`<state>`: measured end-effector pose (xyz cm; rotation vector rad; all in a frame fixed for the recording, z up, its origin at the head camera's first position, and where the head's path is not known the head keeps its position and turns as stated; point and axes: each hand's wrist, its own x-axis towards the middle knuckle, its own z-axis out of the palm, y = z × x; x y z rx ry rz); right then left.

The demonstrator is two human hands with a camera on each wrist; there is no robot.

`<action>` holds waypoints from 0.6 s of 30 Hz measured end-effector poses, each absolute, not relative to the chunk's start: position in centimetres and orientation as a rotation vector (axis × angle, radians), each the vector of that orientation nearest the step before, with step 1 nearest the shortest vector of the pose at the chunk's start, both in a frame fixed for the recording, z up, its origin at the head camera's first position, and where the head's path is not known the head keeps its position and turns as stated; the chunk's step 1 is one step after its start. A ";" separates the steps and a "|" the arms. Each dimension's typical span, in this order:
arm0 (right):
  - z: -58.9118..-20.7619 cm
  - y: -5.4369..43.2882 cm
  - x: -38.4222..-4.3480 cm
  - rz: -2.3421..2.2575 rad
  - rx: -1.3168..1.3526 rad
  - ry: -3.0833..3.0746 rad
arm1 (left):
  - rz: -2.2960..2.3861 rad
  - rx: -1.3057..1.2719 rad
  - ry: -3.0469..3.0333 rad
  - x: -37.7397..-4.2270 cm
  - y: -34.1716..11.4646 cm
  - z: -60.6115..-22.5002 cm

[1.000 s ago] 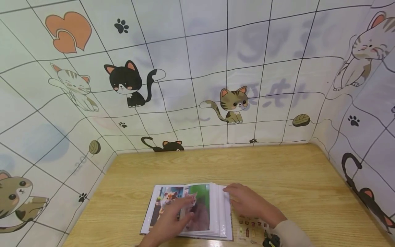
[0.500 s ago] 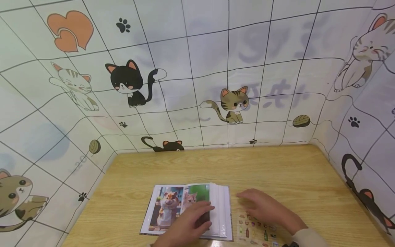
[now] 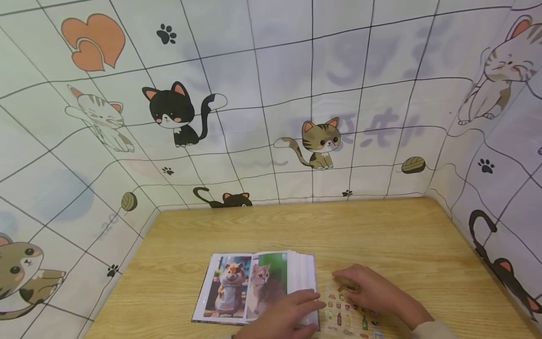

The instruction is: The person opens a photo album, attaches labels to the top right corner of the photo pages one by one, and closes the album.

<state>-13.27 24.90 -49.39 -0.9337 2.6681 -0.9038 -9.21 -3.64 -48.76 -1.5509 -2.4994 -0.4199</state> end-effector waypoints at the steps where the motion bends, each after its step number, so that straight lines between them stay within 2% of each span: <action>1: -49.4 24.9 -13.2 -0.902 -0.938 2.671 | -0.379 -1.573 -2.494 -9.3 -3.4 -48.9; 10: -49.6 24.9 -13.1 -0.844 -0.864 2.680 | -0.325 -1.774 -2.571 -9.5 -1.4 -49.4; 18: -49.6 25.0 -13.0 -0.847 -0.852 2.677 | -0.148 -1.815 -2.818 -8.8 -1.0 -49.6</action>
